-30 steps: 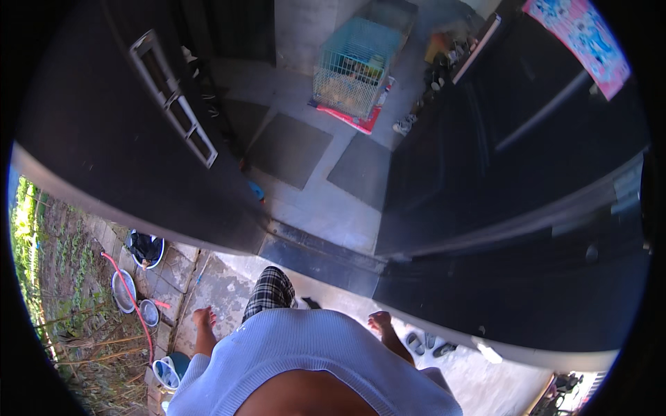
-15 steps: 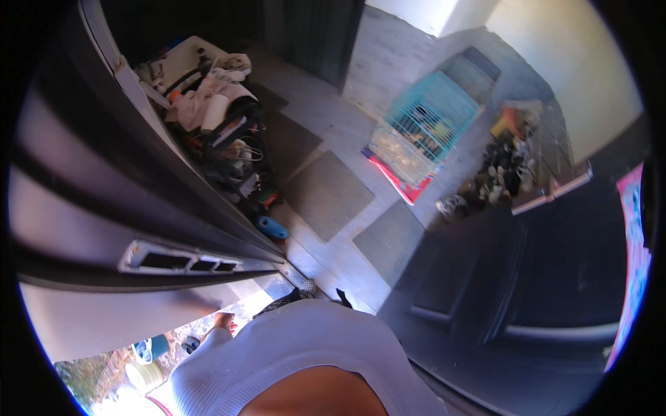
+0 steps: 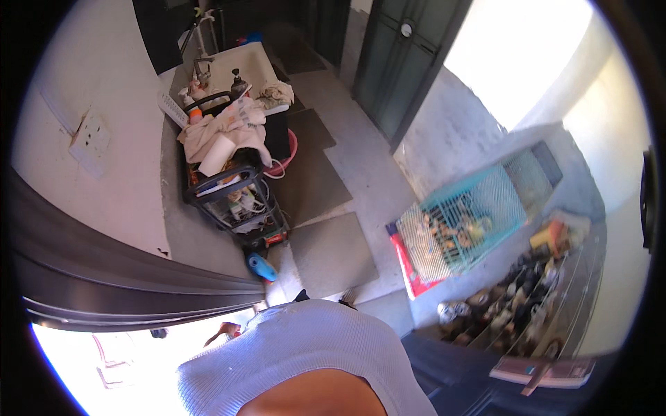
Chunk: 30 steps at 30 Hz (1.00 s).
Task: The person washes a cloth in a basin of soapy water, then uses the cloth to wipe a pair of black shoes. They briefly enter a bathroom to retrieve a tissue and continue wiping the shoes outdoors.
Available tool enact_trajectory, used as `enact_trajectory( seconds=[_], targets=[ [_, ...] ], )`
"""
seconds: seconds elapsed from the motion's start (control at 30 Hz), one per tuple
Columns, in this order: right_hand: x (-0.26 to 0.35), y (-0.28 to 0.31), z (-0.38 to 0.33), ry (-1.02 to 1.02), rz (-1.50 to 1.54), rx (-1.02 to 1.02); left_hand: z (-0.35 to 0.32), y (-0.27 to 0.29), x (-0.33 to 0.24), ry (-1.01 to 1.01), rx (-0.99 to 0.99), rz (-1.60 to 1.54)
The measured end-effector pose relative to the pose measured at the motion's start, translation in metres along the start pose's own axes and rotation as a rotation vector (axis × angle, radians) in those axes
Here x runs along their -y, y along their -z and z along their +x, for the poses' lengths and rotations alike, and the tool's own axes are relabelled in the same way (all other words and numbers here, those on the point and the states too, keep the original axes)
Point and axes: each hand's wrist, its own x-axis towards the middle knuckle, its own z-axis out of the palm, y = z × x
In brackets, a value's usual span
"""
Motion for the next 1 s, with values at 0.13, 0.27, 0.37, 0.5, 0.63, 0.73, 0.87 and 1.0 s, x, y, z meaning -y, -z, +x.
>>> enact_trajectory(
  seconds=[0.13,0.27,0.37,0.5,0.63,0.73,0.87,1.0],
  targets=[
    [0.141,-0.001,0.061,0.038,-0.066,0.101,0.007,-0.057,-0.073,-0.024,-0.058,-0.113],
    [0.273,-0.004,0.113,0.123,-0.101,0.119,-0.024,-0.093,-0.210,-0.289,0.063,-0.206],
    [0.349,-0.036,0.145,0.176,-0.140,0.165,-0.036,-0.111,-0.274,-0.451,-0.008,-0.221],
    [0.415,-0.098,0.180,0.111,-0.008,0.326,0.001,-0.128,-0.311,-0.322,0.048,-0.188],
    [0.477,-0.162,0.198,-0.129,0.008,0.429,0.038,-0.144,-0.338,-0.119,-0.023,-0.343],
    [0.522,-0.199,0.213,-0.031,-0.153,0.361,0.033,-0.164,-0.362,0.032,-0.064,-0.420],
    [0.574,-0.276,0.233,-0.001,-0.296,0.413,0.072,-0.158,-0.408,0.028,-0.039,-0.426],
    [0.628,-0.325,0.258,0.024,-0.409,0.416,0.082,-0.169,-0.513,-0.117,0.084,-0.653]
  ],
)
